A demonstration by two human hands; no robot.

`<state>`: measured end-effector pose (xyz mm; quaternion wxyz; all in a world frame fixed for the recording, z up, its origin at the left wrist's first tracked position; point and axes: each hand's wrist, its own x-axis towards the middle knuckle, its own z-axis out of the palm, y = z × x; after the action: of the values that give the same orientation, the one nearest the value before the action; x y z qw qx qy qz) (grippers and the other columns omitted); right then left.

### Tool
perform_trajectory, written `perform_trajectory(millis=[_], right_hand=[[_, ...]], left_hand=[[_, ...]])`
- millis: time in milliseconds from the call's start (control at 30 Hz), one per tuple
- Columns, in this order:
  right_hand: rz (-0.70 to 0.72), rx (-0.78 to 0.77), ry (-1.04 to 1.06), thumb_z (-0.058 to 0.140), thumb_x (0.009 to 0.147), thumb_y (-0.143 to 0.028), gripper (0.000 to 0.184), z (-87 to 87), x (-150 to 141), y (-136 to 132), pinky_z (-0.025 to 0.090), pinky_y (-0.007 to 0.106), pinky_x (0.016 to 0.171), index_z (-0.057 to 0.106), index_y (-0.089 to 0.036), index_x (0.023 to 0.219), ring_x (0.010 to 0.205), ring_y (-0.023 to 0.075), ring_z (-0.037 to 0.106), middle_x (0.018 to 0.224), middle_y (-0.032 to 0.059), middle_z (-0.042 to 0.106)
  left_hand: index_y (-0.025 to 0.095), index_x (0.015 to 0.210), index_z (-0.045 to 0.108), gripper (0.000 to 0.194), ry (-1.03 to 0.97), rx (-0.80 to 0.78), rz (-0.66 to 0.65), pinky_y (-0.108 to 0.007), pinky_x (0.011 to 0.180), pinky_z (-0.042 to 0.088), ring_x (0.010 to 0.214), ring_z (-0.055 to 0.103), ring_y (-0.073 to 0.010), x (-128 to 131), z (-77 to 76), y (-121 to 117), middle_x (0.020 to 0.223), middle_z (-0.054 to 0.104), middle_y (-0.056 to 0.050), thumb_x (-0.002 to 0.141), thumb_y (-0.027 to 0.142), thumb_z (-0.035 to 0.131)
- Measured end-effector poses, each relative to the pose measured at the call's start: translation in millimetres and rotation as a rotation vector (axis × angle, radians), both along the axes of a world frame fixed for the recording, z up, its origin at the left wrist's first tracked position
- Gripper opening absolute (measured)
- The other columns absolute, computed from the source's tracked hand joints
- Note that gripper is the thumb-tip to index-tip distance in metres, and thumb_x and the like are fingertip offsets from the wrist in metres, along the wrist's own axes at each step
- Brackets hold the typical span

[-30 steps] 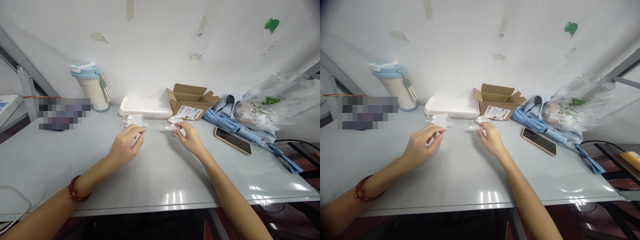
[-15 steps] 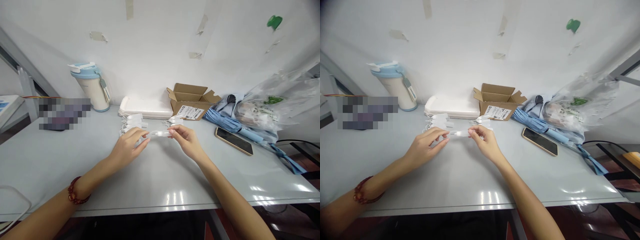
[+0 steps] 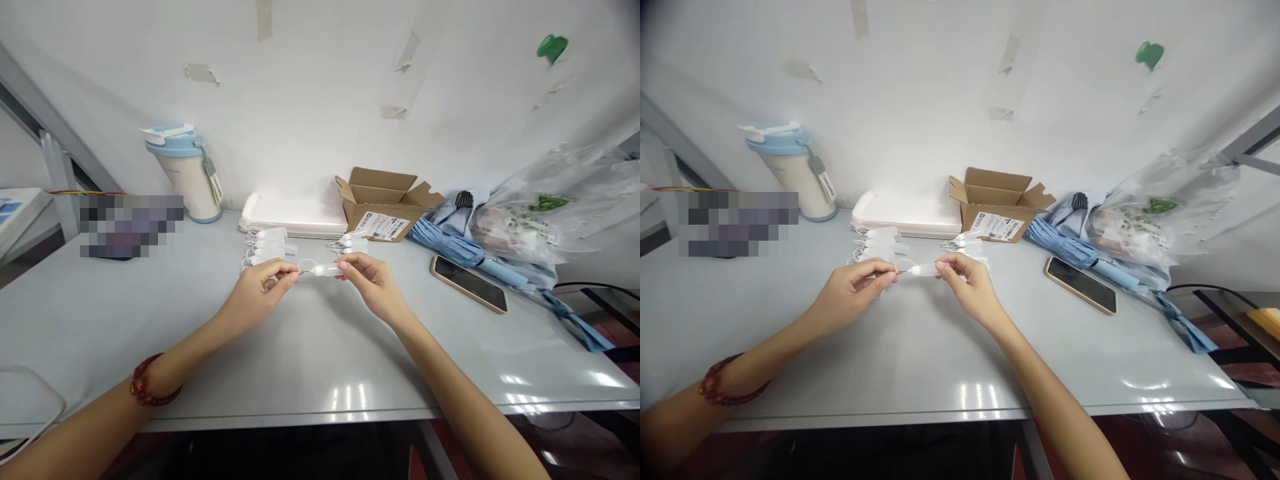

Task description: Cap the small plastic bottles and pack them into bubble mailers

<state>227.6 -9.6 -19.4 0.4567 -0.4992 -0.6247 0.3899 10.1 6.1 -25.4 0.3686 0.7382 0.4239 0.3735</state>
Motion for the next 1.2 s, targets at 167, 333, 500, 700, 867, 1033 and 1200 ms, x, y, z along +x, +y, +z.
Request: perform_trajectory(millis=[167, 333, 500, 700, 867, 1033, 1200], right_hand=[[0.002, 0.006, -0.006, 0.056, 0.085, -0.038, 0.022, -0.5, -0.3, 0.1, 0.044, 0.028, 0.071, 0.064, -0.018, 0.086, 0.077, 0.0154, 0.059, 0.079, 0.0024, 0.064], [0.001, 0.002, -0.015, 0.056, 0.085, -0.037, 0.021, 0.0, -1.1, -0.5, 0.043, 0.028, 0.07, 0.064, -0.018, 0.087, 0.076, 0.0152, 0.059, 0.079, 0.0023, 0.064], [0.003, 0.001, -0.014, 0.056, 0.085, -0.036, 0.02, 1.0, -2.6, -1.9, 0.043, 0.027, 0.071, 0.064, -0.018, 0.086, 0.076, 0.015, 0.059, 0.079, 0.0023, 0.064], [-0.005, 0.018, -0.056, 0.055, 0.086, -0.036, 0.021, 0.4, -1.8, -0.9, 0.042, 0.027, 0.069, 0.064, -0.018, 0.087, 0.076, 0.0149, 0.058, 0.078, 0.0025, 0.064], [-0.007, 0.034, -0.082, 0.054, 0.086, -0.037, 0.022, 1.0, -2.5, -0.9, 0.042, 0.027, 0.068, 0.064, -0.017, 0.088, 0.076, 0.0152, 0.058, 0.079, 0.0029, 0.065], [-0.022, 0.042, -0.141, 0.053, 0.087, -0.037, 0.022, 2.1, -4.1, -3.3, 0.041, 0.027, 0.065, 0.065, -0.018, 0.087, 0.074, 0.0156, 0.058, 0.077, 0.0028, 0.065], [-0.029, 0.064, -0.185, 0.054, 0.086, -0.037, 0.021, -0.1, -7.2, -7.0, 0.041, 0.026, 0.061, 0.065, -0.019, 0.084, 0.074, 0.0158, 0.058, 0.077, 0.003, 0.066]], left_hand=[[0.016, 0.084, 0.064, 0.02, -0.031, -0.074, -0.011, -0.024, 0.067, 0.047, 0.076, 0.057, -0.0149, 0.3, 5.0, -1.6, 0.079, 0.064, -0.002, 0.085, 0.033, 0.053], [0.017, 0.083, 0.064, 0.02, -0.025, -0.097, -0.018, -0.023, 0.068, 0.047, 0.076, 0.058, -0.015, 0.5, 5.9, -2.5, 0.079, 0.064, -0.002, 0.085, 0.034, 0.053], [0.016, 0.084, 0.064, 0.021, -0.027, -0.106, -0.014, -0.023, 0.07, 0.048, 0.078, 0.058, -0.015, 0.3, 5.0, -2.8, 0.081, 0.065, -0.002, 0.085, 0.033, 0.053], [0.017, 0.081, 0.064, 0.019, -0.016, -0.1, 0.001, -0.023, 0.067, 0.048, 0.074, 0.059, -0.0146, 1.0, 6.4, -2.6, 0.078, 0.066, -0.002, 0.084, 0.032, 0.053], [0.018, 0.079, 0.064, 0.018, -0.012, -0.089, 0.004, -0.023, 0.062, 0.048, 0.071, 0.06, -0.0147, 1.2, 8.2, -1.8, 0.076, 0.067, -0.001, 0.083, 0.031, 0.053], [0.018, 0.078, 0.064, 0.019, -0.004, -0.064, 0.005, -0.024, 0.062, 0.049, 0.068, 0.06, -0.015, 1.0, 7.5, -2.2, 0.075, 0.067, -0.002, 0.083, 0.032, 0.053], [0.017, 0.077, 0.064, 0.021, 0.006, -0.044, 0.019, -0.025, 0.063, 0.049, 0.068, 0.06, -0.0156, 1.0, 3.8, -2.0, 0.073, 0.066, -0.002, 0.083, 0.033, 0.053]])
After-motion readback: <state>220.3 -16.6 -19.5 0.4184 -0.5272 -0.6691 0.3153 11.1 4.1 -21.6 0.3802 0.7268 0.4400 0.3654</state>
